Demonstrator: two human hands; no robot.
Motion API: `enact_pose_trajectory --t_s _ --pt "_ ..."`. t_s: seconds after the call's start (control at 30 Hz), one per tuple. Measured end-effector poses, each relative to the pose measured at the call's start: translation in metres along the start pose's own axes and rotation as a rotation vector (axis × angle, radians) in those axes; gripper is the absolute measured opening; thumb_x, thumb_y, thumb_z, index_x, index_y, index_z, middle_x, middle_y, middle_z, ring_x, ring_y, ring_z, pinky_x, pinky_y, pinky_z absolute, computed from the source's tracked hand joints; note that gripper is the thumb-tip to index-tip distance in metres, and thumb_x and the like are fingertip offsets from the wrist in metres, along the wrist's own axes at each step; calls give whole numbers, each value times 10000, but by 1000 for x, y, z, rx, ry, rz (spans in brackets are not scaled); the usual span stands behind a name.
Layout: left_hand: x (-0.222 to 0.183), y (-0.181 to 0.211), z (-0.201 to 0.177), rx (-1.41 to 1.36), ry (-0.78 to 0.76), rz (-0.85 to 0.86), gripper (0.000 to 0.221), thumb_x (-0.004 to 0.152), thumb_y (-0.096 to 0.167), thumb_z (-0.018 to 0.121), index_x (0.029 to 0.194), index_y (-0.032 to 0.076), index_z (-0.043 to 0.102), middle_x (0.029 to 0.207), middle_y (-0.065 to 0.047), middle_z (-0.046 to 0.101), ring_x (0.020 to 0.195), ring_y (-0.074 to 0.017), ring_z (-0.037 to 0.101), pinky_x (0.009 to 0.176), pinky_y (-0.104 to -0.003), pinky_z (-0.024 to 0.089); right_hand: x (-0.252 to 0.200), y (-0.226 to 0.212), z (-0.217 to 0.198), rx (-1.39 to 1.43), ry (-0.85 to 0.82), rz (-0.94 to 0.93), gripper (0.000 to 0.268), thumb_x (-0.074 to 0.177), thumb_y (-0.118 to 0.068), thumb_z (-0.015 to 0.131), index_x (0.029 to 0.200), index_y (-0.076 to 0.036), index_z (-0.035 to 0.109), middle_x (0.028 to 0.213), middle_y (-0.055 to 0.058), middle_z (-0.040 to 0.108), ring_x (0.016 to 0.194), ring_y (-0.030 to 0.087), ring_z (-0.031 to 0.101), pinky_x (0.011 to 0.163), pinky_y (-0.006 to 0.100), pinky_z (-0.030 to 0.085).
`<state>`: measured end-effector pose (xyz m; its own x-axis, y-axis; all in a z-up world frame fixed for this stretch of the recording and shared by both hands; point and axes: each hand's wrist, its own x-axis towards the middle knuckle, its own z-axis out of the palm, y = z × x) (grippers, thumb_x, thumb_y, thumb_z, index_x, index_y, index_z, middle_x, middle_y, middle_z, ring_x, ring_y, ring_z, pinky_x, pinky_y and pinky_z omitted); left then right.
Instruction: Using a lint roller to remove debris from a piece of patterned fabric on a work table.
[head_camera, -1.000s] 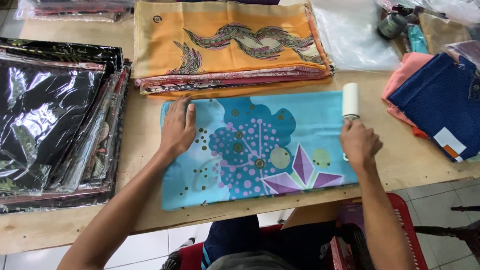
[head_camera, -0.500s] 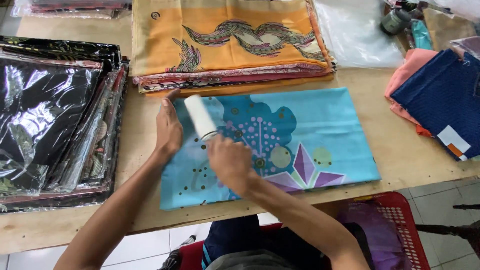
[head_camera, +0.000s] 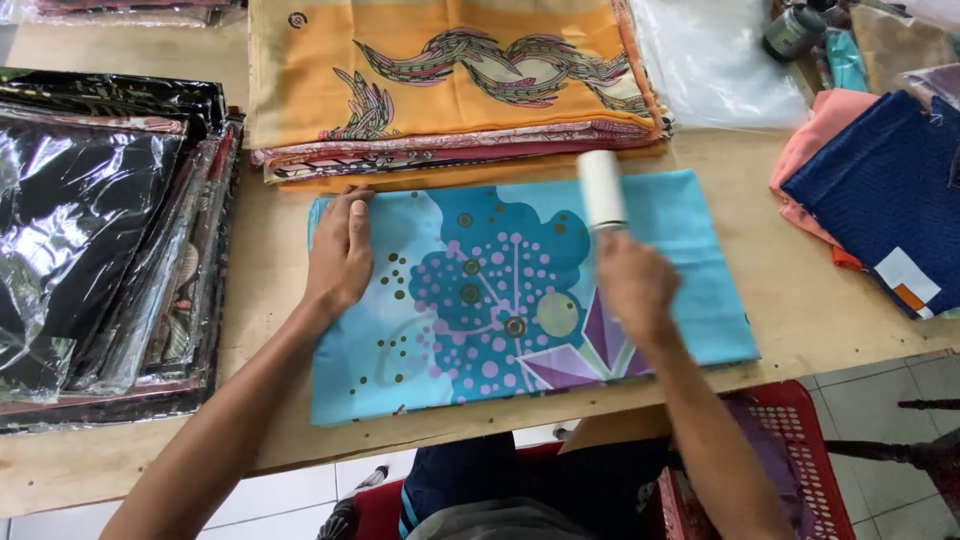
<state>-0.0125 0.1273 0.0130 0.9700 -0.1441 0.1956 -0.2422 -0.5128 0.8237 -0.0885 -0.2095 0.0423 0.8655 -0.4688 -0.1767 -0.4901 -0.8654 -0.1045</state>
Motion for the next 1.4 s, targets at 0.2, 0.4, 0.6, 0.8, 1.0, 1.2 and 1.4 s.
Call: enact_pose_trajectory --t_s 0.2,0.4,0.6,0.8,1.0,1.2,1.4 --pt "-1 -5 3 17 15 9 549 1150 377 210 1411 54 569 1403 -241 569 1428 -477 426 1217 -628 264 70 141 32 -148 241 214 657 1105 -572 383 1082 -58 791 1000 290 776 999 491 738 837 586 549" --pt "6 -6 6 -42 62 40 485 1160 331 258 1393 50 578 1349 -265 596 1381 -493 471 1189 -626 312 18 76 9 -63 374 145 484 1103 -436 451 1059 -53 744 927 299 750 909 528 733 808 637 551" --pt "3 -2 1 -125 77 26 507 1152 353 223 1397 78 572 1377 -239 598 1399 -476 460 1183 -622 333 -98 -91 3 50 77 -214 459 1095 -399 371 964 -132 720 839 177 755 810 382 765 744 511 606" --pt "7 -16 -1 -122 77 23 476 1150 334 224 1347 126 603 1389 -193 618 1387 -420 504 1190 -558 351 -144 -129 85 -9 258 -622 386 1067 -450 461 850 -156 584 642 -9 569 482 207 679 441 369 561" --pt "-10 -1 13 504 86 543 462 1042 252 593 1425 -5 565 1578 -272 454 1500 -451 353 1241 -547 231 -110 -96 49 -57 -48 -320 425 1068 -502 368 1014 -169 627 915 100 745 812 374 774 702 558 610" --pt "-29 9 24 565 -356 481 728 1043 564 387 1639 149 338 1711 -125 289 1585 -322 219 1291 -483 112 -67 -33 19 -85 -130 -59 569 1086 -570 246 1095 -174 655 1002 158 753 972 433 753 868 594 577" --pt "-29 8 24 645 -401 446 723 1047 599 344 1658 215 294 1729 -68 246 1594 -276 186 1299 -461 72 -1 95 23 -173 -2 207 618 1112 -559 257 1174 -136 703 1061 228 777 1034 477 738 885 617 548"
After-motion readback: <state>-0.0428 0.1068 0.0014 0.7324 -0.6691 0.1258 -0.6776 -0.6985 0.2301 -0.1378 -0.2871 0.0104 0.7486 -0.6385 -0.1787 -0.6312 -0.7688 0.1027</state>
